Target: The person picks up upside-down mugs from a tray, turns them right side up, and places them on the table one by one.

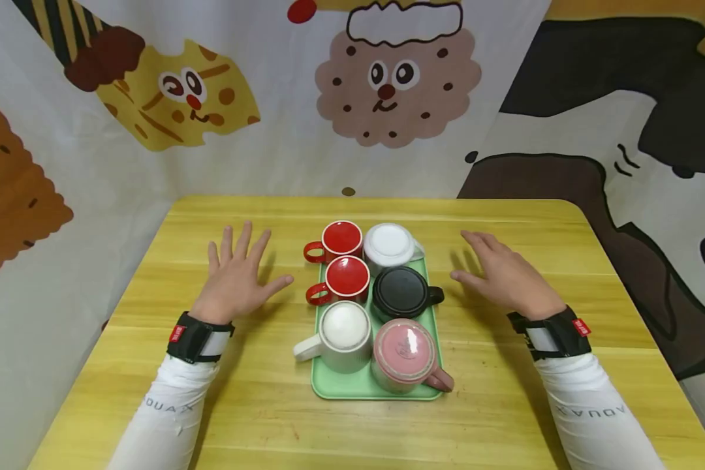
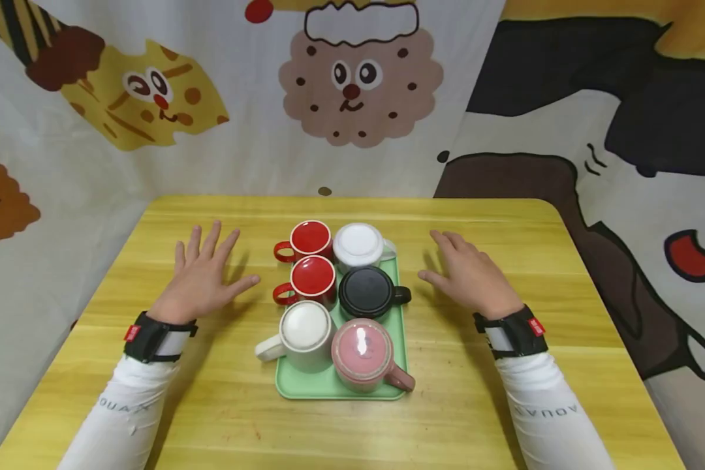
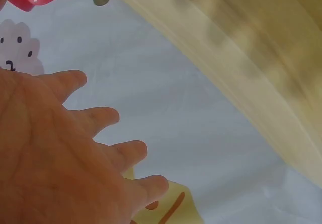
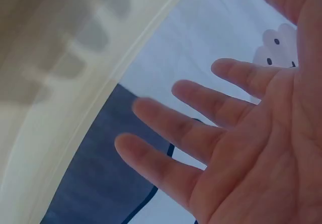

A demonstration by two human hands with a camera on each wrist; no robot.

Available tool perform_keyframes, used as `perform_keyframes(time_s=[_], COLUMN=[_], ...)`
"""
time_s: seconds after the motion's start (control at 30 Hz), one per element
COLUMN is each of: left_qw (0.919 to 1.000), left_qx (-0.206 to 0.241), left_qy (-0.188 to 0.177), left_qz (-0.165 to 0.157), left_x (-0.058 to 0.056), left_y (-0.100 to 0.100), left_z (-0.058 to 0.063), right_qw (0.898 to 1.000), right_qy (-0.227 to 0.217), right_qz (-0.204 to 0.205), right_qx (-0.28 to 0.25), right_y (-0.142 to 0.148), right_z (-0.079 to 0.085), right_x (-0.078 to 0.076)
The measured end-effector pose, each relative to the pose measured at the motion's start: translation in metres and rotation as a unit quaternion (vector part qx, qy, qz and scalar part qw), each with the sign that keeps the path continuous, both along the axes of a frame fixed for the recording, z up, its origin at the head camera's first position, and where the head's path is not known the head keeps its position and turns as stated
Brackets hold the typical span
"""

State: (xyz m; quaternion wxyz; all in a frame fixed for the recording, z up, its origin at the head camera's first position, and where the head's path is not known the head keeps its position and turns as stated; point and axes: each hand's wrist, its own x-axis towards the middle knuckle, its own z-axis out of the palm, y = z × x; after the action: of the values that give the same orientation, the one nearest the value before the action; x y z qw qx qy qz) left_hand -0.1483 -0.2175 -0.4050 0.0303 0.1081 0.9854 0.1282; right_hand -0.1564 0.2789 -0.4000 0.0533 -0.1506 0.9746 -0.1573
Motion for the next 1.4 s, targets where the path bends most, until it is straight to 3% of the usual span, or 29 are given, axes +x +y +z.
perform_keyframes(time_s=[0.33,0.63,0.93,1.07,1.4], left_qw=[0.9996,0.9994,0.9994,0.9994,0.9982], left_qx=[-0.006,-0.009,-0.010,-0.005,0.018], left_qy=[0.021,0.012,0.007,0.009,0.034], left_qz=[-0.015,-0.031,-0.031,-0.032,-0.047], left_x=[-0.001,-0.006,-0.008,-0.008,-0.010], left_y=[0.005,0.021,0.022,0.023,0.026], left_z=[0.011,0.015,0.011,0.013,0.022], right_qw=[0.997,0.990,0.984,0.984,0.983], right_qy=[0.017,0.006,0.004,0.014,0.060], right_qz=[0.074,0.139,0.143,0.144,0.130], right_qx=[0.006,-0.032,-0.103,-0.102,-0.118], right_y=[-0.034,-0.064,-0.068,-0.064,-0.055], right_z=[0.006,-0.005,-0.014,-0.016,0.008], right_x=[-0.029,-0.056,-0.061,-0.059,-0.050])
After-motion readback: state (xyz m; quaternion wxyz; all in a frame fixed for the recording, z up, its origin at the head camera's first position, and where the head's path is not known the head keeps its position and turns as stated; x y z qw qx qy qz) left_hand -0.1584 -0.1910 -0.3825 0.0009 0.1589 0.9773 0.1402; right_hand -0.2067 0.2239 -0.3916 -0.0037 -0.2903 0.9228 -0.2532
